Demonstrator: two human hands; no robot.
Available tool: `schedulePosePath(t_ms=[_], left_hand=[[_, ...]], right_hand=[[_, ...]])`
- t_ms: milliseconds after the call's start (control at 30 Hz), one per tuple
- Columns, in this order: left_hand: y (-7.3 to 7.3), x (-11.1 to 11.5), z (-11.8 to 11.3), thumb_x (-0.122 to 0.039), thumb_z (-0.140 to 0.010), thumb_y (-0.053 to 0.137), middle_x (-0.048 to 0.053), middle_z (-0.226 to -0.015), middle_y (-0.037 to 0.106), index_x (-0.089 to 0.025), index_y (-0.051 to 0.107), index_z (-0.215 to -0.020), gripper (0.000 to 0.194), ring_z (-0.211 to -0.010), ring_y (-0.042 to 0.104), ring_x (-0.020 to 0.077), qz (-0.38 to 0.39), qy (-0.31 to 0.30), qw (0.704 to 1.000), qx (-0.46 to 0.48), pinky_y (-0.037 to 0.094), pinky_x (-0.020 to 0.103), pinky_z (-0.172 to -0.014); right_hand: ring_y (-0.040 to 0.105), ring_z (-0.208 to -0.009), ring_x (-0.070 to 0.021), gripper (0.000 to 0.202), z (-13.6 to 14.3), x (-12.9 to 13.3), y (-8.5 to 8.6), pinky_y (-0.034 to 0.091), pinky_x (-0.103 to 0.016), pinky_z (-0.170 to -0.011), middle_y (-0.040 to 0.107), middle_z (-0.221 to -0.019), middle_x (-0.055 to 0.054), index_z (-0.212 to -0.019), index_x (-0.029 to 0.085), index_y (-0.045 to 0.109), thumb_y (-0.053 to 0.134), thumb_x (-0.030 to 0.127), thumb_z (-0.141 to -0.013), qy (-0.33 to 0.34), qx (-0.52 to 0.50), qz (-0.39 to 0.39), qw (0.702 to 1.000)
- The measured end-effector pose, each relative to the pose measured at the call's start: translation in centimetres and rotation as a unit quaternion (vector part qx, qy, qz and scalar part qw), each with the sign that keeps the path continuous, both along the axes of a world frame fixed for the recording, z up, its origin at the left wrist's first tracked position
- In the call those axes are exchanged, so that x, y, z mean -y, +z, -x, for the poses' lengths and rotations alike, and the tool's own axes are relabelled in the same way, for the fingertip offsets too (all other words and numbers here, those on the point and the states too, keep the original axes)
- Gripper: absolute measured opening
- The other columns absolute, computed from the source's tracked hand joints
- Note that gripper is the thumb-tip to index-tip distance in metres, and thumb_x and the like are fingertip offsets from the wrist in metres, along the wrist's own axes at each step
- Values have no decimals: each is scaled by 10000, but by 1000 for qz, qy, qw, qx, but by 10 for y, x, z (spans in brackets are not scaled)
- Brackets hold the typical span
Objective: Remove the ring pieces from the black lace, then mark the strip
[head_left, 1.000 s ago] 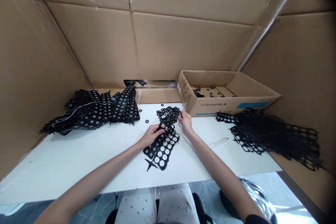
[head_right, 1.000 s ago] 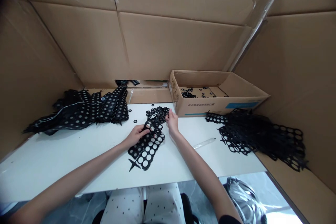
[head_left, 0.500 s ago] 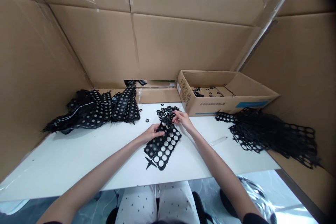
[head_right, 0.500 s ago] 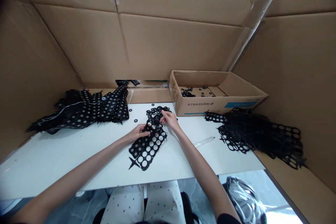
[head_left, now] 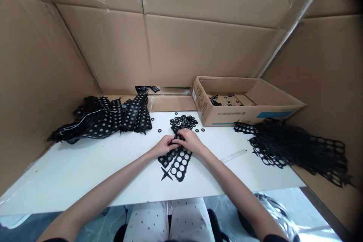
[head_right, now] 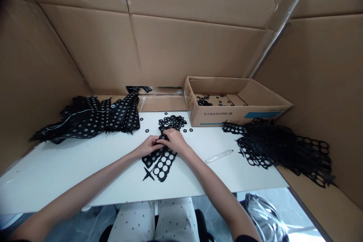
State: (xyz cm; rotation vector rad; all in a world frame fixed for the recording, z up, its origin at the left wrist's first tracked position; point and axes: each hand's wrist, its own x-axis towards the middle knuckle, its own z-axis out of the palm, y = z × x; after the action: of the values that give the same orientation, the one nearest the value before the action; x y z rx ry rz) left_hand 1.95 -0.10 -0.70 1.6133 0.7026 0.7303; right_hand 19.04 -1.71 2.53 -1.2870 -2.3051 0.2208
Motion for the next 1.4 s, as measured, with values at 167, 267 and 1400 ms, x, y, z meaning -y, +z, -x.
schedulePosePath(t_ms=[167,267,1400], left_hand=[[1,1,-1,-312,-738,638,7,-672,613,-116,626,-747,197,-651,516,138,-15,2,1000,-7,389,241,-614],[2,2,-1,-335,-742,640,14,-715,641,-118,635,-761,218,-680,545,149,8,-5,1000,15,409,249,-644],[0,-2,1,-372,-691,704,35,-729,652,-107,642,-764,281,-732,570,175,10,22,999,28,437,291,-720]], right_hand=[[524,-665,-154,504,3,-1,-6,383,-272,-641,595,-670,-53,-644,163,582,316,481,-930,34,-101,31,994],[484,-528,-136,572,5,-7,-12,373,-267,-567,538,-535,-20,-568,165,566,310,556,-898,-40,-298,118,946],[298,-497,-82,452,-8,-4,-3,207,-232,-495,335,-507,50,-507,166,403,519,464,-827,79,-228,209,948]])
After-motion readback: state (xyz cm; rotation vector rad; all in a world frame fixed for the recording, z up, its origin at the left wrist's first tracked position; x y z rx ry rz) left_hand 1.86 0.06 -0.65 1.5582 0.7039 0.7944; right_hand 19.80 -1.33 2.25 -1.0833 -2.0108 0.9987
